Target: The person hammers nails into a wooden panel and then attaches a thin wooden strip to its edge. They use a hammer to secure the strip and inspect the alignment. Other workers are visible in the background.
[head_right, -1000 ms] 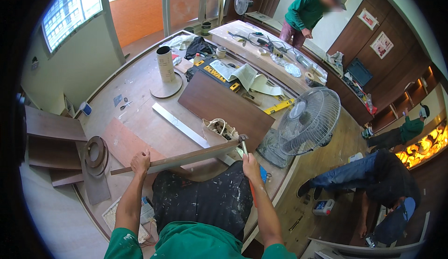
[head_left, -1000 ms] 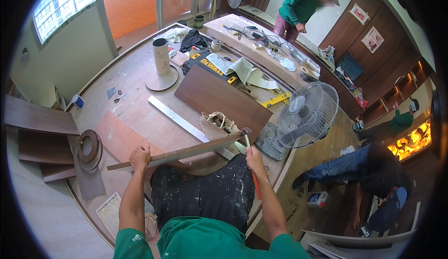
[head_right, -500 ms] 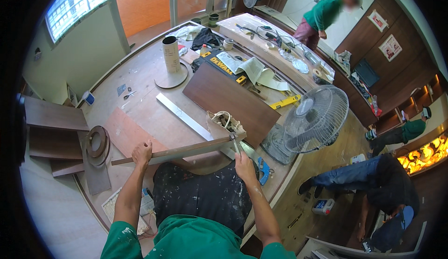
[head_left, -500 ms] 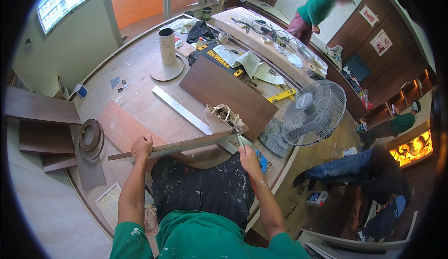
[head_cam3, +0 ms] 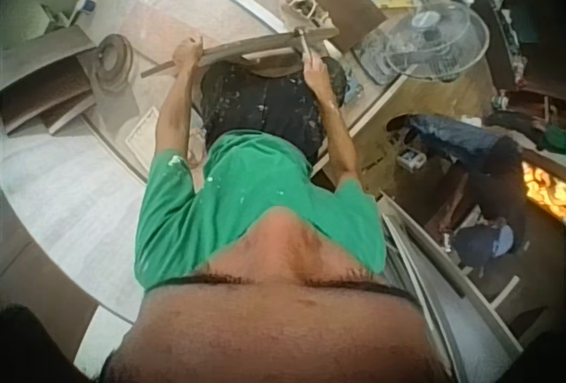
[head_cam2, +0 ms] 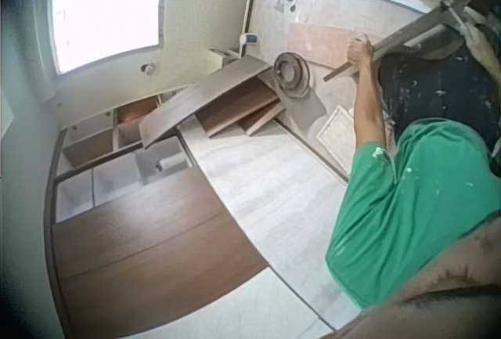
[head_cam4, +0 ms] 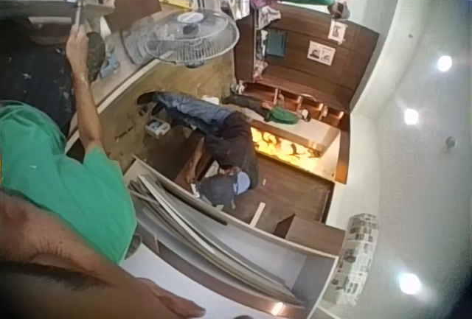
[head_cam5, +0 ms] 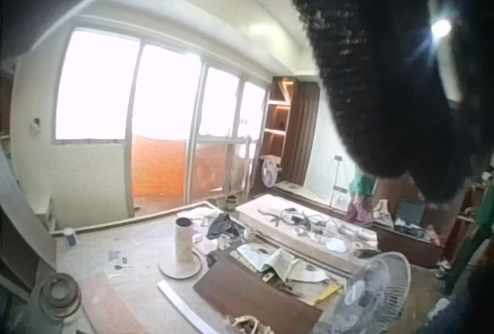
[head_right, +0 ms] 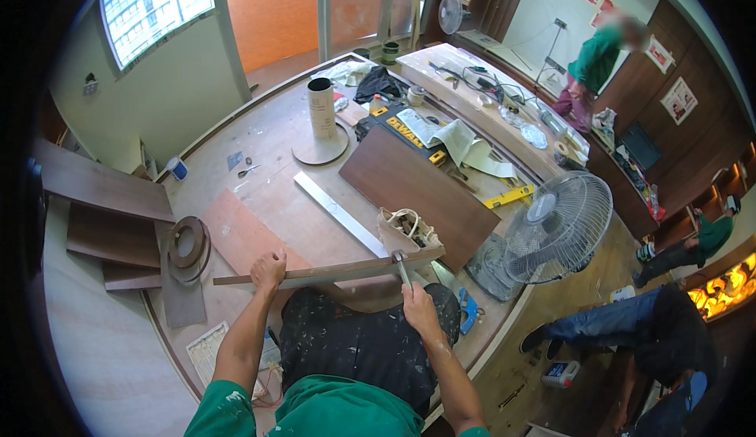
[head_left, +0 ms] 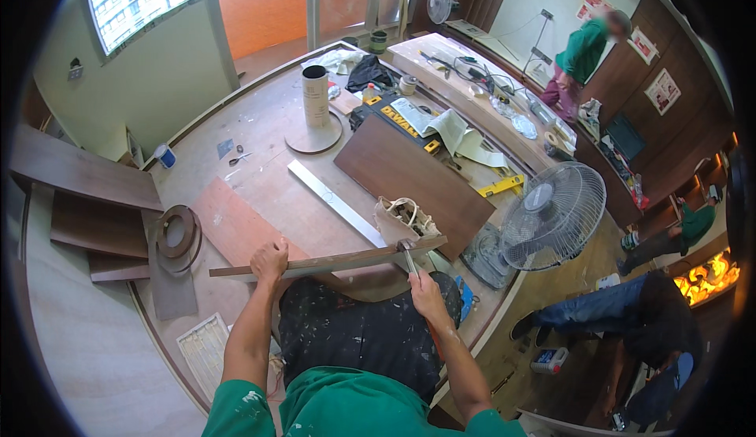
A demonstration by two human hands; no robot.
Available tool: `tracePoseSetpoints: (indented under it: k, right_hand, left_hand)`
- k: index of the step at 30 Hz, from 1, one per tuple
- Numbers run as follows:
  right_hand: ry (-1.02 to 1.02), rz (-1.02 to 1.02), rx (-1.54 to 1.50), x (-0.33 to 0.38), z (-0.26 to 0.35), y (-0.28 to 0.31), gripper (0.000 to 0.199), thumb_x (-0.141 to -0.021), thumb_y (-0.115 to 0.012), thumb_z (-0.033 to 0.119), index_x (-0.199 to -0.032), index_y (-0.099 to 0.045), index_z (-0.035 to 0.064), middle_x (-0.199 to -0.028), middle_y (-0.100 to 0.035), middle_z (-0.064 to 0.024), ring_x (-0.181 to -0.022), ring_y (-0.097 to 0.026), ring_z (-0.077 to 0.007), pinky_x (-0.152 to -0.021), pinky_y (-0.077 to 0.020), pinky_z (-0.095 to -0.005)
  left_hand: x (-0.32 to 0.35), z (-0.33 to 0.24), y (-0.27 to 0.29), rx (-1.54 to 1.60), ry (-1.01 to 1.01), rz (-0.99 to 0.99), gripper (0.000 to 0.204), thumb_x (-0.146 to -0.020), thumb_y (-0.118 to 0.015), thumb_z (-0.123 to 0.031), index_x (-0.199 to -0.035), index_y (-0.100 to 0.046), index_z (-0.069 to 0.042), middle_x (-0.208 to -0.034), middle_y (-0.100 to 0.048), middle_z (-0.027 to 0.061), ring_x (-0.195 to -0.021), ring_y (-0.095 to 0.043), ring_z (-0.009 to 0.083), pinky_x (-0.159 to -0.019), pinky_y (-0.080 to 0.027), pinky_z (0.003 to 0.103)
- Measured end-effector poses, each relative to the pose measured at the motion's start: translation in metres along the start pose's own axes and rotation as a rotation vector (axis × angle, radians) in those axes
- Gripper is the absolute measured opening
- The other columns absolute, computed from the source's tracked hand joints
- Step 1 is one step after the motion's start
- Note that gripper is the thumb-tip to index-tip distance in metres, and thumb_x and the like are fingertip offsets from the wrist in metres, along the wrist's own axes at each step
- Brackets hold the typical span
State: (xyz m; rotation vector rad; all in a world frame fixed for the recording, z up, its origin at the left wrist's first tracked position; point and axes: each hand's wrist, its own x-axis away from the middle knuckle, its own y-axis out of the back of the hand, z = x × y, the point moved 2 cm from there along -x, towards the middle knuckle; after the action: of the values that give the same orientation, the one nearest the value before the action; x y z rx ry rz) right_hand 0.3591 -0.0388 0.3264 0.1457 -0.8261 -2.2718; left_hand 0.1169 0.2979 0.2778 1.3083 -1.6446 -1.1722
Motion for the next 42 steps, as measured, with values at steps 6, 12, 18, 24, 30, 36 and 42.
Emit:
tracePoseSetpoints:
  k: [6,12,18,24,30,36,42]
  right_hand:
    - [0.028,0.081,0.056,0.001,0.008,-0.016,0.037,-0.108,-0.05,0.036,-0.105,-0.056,-0.0002,-0.096,-0.066,-0.0349,-0.097,-0.062,-0.057,-0.079,-0.0477,-0.0614]
    - [0.016,0.146,0.063,0.001,0.014,-0.024,0.035,-0.108,-0.051,0.035,-0.105,-0.055,0.0008,-0.094,-0.066,-0.0351,-0.097,-0.061,-0.0574,-0.079,-0.0466,-0.0628]
    - [0.103,0.147,0.024,0.008,0.024,-0.039,0.035,-0.108,-0.05,0.035,-0.104,-0.055,0.0005,-0.09,-0.066,-0.0353,-0.093,-0.061,-0.0581,-0.077,-0.0457,-0.0642]
    - [0.101,0.183,0.042,0.01,0.037,-0.05,0.034,-0.108,-0.051,0.034,-0.103,-0.055,0.0007,-0.088,-0.065,-0.0351,-0.091,-0.061,-0.058,-0.075,-0.0458,-0.0641]
    - [0.101,0.193,0.012,0.011,0.044,-0.049,0.034,-0.108,-0.052,0.034,-0.102,-0.056,0.0007,-0.09,-0.065,-0.0353,-0.092,-0.061,-0.0577,-0.075,-0.0462,-0.063]
    - [0.075,0.165,-0.012,0.004,0.028,-0.048,0.034,-0.108,-0.052,0.034,-0.103,-0.057,0.0,-0.091,-0.066,-0.0323,-0.092,-0.064,-0.0545,-0.076,-0.048,-0.0585]
    - [0.034,0.121,0.042,0.002,0.023,-0.03,0.036,-0.108,-0.051,0.036,-0.104,-0.057,0.0004,-0.091,-0.066,-0.0333,-0.094,-0.063,-0.0564,-0.076,-0.0477,-0.0606]
  left_hand:
    - [0.001,-0.001,-0.001,-0.01,0.015,0.041,0.051,-0.096,-0.057,-0.053,-0.093,-0.082,-0.009,-0.093,-0.077,0.0222,-0.089,-0.074,0.0413,-0.085,-0.057,0.05]
    - [0.005,-0.002,0.0,0.008,0.026,0.058,0.051,-0.096,-0.057,-0.052,-0.093,-0.082,-0.008,-0.093,-0.076,0.0225,-0.09,-0.074,0.0415,-0.086,-0.057,0.05]
    - [0.008,-0.002,-0.003,-0.005,0.032,0.039,0.05,-0.095,-0.058,-0.052,-0.092,-0.082,-0.009,-0.092,-0.076,0.0222,-0.089,-0.075,0.0416,-0.084,-0.057,0.05]
    - [0.005,0.002,-0.004,-0.017,0.037,0.019,0.051,-0.095,-0.057,-0.054,-0.091,-0.083,-0.01,-0.091,-0.076,0.0221,-0.087,-0.075,0.0417,-0.082,-0.058,0.05]
    - [0.003,0.002,-0.002,0.003,0.03,0.009,0.052,-0.095,-0.057,-0.053,-0.091,-0.082,-0.007,-0.09,-0.076,0.0234,-0.087,-0.075,0.0424,-0.081,-0.058,0.051]
    - [0.002,0.001,-0.003,-0.007,0.026,0.022,0.054,-0.095,-0.057,-0.055,-0.092,-0.082,-0.007,-0.09,-0.076,0.0224,-0.087,-0.074,0.0426,-0.082,-0.057,0.051]
    - [-0.001,0.001,-0.003,0.005,0.025,0.027,0.053,-0.095,-0.057,-0.055,-0.092,-0.081,-0.007,-0.091,-0.076,0.023,-0.088,-0.074,0.0424,-0.083,-0.057,0.051]
